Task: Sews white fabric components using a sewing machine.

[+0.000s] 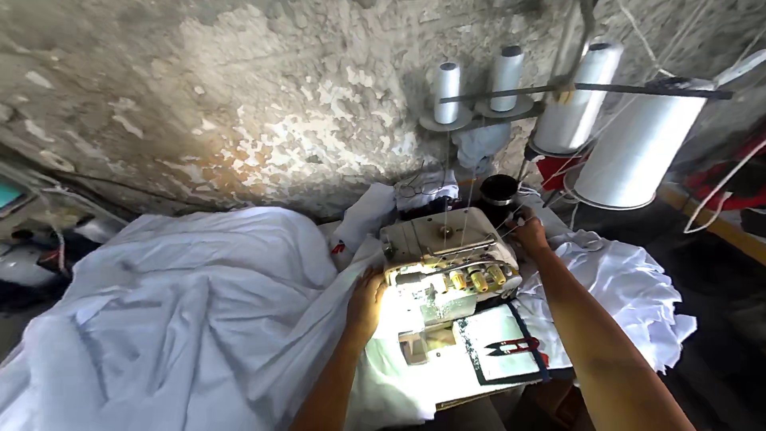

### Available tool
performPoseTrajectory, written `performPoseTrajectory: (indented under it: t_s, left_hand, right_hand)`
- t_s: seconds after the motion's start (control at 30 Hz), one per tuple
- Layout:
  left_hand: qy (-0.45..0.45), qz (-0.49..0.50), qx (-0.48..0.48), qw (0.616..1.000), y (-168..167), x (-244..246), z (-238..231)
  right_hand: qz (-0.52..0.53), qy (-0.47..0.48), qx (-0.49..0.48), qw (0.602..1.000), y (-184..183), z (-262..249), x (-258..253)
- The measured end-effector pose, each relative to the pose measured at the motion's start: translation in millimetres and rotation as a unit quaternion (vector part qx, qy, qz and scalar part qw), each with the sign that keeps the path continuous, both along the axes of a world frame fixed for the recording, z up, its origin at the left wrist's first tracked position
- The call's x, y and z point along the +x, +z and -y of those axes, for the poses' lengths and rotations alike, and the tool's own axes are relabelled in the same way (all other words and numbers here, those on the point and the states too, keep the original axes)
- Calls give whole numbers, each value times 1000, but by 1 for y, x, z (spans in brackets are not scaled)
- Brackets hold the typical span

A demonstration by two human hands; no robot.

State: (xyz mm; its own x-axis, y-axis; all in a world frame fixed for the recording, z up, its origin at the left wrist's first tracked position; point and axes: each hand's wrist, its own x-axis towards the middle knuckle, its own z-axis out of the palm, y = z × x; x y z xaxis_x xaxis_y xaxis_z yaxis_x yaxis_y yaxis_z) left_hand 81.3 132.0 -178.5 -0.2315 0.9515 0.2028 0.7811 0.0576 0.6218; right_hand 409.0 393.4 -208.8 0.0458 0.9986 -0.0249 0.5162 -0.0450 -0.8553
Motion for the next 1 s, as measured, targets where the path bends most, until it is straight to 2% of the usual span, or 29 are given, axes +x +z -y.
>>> performPoseTrajectory:
  t_s: [0.07, 0.13, 0.2, 0.27, 0.33, 0.43, 0.53, 0.63, 0.77, 0.9, 1.0]
  left_hand:
    - [2, 7, 12, 1000, -5, -1, -1]
    - [-6, 9, 40, 999, -8, -2, 0]
    - [-11, 4, 55, 998, -7, -2, 0]
    - [-16, -6, 68, 998, -7, -1, 0]
    - [-27, -9, 52, 998, -5, -1, 4]
    - [-19, 2, 46, 999, -4, 0, 0]
    - [-14, 8, 48, 999, -3, 1, -2]
    - [-12, 7, 47, 999, -4, 0, -3]
    - [-3, 6, 35, 999, -4, -2, -5]
    - [12, 3, -2, 1000, 3, -1, -6]
    - [42, -3, 23, 999, -2, 4, -7]
  right_hand:
    - [-72, -6, 28, 997, 12, 27, 0]
    - [-152, -23, 95, 983, 18, 74, 5]
    - [-237, -71, 190, 950, 17, 130, 7]
    - [-299, -107, 220, 922, 9, 196, -5]
    - [-331, -74, 150, 929, -8, 259, -25]
    - [-305, 53, -35, 950, -28, 314, -58]
    - [-292, 183, -202, 917, -24, 328, -88]
    - [-302, 245, -294, 873, -19, 330, -110]
    - [-268, 291, -300, 868, -27, 341, -120]
    - [-202, 310, -260, 892, -36, 352, -108]
    - [-156, 302, -204, 918, -37, 361, -98]
